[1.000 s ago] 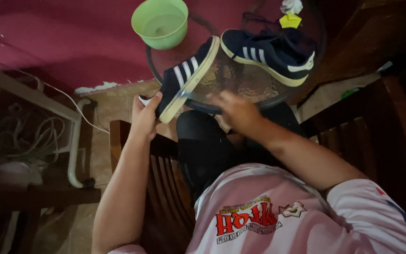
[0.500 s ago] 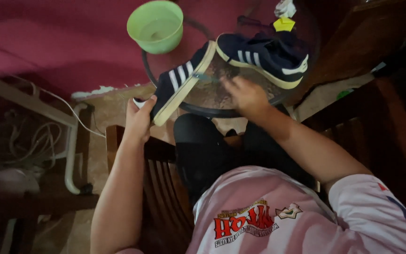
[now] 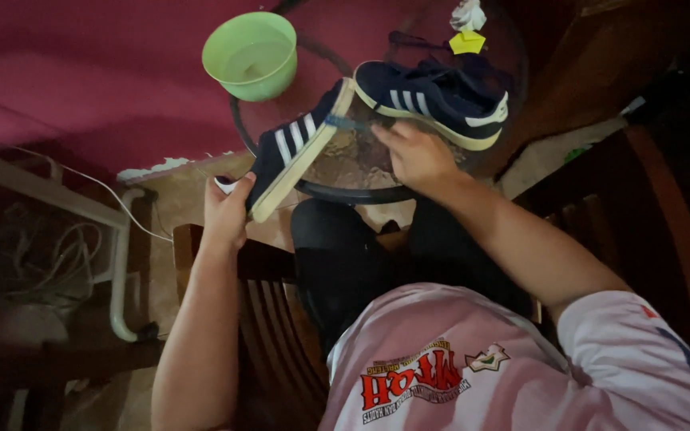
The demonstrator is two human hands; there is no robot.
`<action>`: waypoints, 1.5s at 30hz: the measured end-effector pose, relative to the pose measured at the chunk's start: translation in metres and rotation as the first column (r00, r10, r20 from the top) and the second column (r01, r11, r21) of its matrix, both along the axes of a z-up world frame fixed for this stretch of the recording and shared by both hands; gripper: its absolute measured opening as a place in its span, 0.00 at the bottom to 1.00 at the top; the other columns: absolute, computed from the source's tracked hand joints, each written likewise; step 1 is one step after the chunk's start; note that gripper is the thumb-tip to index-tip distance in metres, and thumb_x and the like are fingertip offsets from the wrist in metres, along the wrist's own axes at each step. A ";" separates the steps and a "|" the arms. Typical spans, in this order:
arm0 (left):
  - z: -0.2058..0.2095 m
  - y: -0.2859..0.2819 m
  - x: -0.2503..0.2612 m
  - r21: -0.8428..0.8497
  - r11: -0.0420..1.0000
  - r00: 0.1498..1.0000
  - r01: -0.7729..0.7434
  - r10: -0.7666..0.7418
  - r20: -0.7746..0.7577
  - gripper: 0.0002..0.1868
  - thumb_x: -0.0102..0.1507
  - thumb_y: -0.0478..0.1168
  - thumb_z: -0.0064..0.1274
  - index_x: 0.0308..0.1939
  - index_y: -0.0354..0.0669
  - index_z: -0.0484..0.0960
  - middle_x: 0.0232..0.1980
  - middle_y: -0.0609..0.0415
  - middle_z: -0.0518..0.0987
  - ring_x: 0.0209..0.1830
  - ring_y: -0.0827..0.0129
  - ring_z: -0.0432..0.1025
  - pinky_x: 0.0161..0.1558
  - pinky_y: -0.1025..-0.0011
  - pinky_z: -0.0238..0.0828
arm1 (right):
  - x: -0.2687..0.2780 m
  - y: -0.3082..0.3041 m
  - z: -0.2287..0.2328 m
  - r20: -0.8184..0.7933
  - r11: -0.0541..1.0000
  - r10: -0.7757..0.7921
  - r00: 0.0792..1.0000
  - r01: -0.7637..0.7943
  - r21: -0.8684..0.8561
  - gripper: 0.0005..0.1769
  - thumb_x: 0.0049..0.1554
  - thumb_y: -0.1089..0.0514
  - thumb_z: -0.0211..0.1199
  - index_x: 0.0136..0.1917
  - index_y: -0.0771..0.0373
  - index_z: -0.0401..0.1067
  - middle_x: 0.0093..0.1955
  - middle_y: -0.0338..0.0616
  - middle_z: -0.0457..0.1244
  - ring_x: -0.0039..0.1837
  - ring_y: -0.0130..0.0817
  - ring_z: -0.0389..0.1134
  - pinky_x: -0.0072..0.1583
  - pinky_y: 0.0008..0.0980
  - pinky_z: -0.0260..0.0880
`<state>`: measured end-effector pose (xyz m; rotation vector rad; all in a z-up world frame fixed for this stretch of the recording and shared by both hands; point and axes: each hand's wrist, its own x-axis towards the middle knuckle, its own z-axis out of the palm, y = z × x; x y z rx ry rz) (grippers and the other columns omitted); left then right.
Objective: Cleaning the white soles of blue sneakers using a toothbrush and a bowl of water.
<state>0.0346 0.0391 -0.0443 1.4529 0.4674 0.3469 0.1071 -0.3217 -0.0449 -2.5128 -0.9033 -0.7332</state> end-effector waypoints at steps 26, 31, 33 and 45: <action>0.018 -0.005 -0.014 0.061 0.996 0.997 0.061 -0.064 0.046 0.21 0.60 0.40 0.67 0.44 0.44 0.67 0.28 0.58 0.66 0.22 0.71 0.68 0.21 0.80 0.64 | 0.031 -0.011 0.004 -0.156 0.974 -0.062 0.986 0.094 0.206 0.20 0.60 0.64 0.56 0.65 0.61 0.76 0.49 0.55 0.69 0.52 0.56 0.72 0.52 0.47 0.75; 0.034 -0.014 -0.021 0.065 0.996 0.997 0.057 -0.060 0.048 0.21 0.60 0.39 0.67 0.44 0.45 0.67 0.27 0.59 0.67 0.21 0.72 0.68 0.22 0.81 0.63 | 0.021 -0.009 0.006 -0.090 0.974 -0.077 0.993 0.094 0.204 0.20 0.58 0.63 0.56 0.63 0.59 0.77 0.47 0.52 0.67 0.47 0.56 0.72 0.44 0.48 0.75; 0.021 -0.007 -0.017 0.081 0.995 0.995 0.054 -0.060 0.074 0.22 0.60 0.40 0.68 0.45 0.43 0.67 0.29 0.58 0.67 0.24 0.72 0.68 0.23 0.80 0.62 | -0.007 -0.006 0.013 -0.012 0.972 -0.016 1.000 0.018 0.233 0.19 0.62 0.62 0.54 0.63 0.60 0.79 0.44 0.48 0.66 0.42 0.54 0.71 0.43 0.42 0.75; 0.025 -0.012 -0.019 0.041 0.998 0.997 0.045 -0.048 0.065 0.21 0.60 0.38 0.68 0.45 0.43 0.68 0.27 0.58 0.71 0.19 0.74 0.70 0.19 0.84 0.68 | 0.022 -0.016 0.011 -0.010 0.983 -0.057 0.998 0.058 0.172 0.21 0.58 0.63 0.58 0.64 0.56 0.77 0.46 0.50 0.67 0.49 0.53 0.72 0.47 0.46 0.76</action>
